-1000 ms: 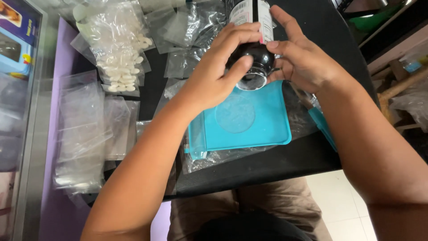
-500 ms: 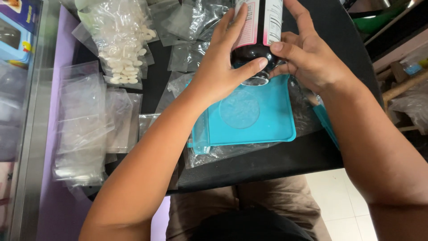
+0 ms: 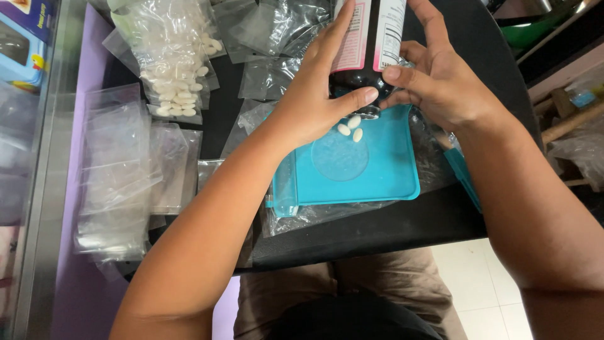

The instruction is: Portioning collagen pills from a large bottle into individual plastic bags using a counting tray.

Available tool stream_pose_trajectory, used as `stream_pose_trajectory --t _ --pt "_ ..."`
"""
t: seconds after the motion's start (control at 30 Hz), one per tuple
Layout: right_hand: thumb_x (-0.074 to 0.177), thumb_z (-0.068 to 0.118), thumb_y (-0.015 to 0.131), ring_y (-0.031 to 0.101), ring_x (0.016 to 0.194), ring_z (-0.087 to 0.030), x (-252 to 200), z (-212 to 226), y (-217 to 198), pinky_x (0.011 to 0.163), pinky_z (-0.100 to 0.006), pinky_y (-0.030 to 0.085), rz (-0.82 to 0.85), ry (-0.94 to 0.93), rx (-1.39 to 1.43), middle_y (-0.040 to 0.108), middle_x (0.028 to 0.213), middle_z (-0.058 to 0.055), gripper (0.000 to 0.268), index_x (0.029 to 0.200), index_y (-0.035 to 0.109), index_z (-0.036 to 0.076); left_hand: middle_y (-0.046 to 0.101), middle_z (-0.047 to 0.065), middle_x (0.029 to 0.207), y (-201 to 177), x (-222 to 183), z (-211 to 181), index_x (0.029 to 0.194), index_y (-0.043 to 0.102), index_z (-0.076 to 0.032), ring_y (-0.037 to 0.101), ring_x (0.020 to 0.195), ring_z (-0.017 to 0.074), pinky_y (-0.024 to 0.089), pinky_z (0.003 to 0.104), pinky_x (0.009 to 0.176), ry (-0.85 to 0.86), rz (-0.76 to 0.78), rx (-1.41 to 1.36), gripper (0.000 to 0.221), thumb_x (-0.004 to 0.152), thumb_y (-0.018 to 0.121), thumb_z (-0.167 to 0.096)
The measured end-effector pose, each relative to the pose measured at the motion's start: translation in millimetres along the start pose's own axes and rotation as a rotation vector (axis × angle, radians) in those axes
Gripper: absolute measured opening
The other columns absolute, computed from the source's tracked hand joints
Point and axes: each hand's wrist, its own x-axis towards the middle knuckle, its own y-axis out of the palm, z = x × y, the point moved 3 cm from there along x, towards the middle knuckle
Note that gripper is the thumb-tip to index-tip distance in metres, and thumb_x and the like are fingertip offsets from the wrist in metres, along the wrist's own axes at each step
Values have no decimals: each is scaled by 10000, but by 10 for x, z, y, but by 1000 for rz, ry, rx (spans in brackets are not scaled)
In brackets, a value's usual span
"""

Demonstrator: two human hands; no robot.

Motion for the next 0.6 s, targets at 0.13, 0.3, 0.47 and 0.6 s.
stream_pose_trajectory --t 0.13,0.3,0.47,0.6 --pt "1063 181 726 652 1221 -232 2 -22 -14 886 -326 621 3 0 -18 516 1454 -249 979 1696 -19 217 266 228 1682 -5 6 -19 1631 68 -324 299 1637 401 402 486 1310 -19 2 -15 1042 980 875 -227" --pt "1079 153 714 653 1217 -249 9 -22 -24 935 -395 644 46 -28 22 495 1480 -263 972 1693 -36 224 220 219 1693 24 5 -5 1636 70 -316 271 1649 402 388 488 1325 -15 -11 16 1073 965 899 -199" --pt "1078 123 714 646 1317 -295 5 -5 -11 989 -455 611 61 -44 57 465 1535 -263 965 1680 -34 221 206 210 1696 22 9 -10 1631 66 -318 249 1627 393 379 490 1331 -2 -18 17 1087 956 908 -186" --pt "1087 114 704 648 1317 -308 2 -1 -13 997 -466 607 64 -38 40 465 1538 -270 953 1684 -31 226 181 217 1750 16 11 -55 1625 57 -315 226 1646 407 378 492 1318 -20 -14 -1 1104 941 913 -182"
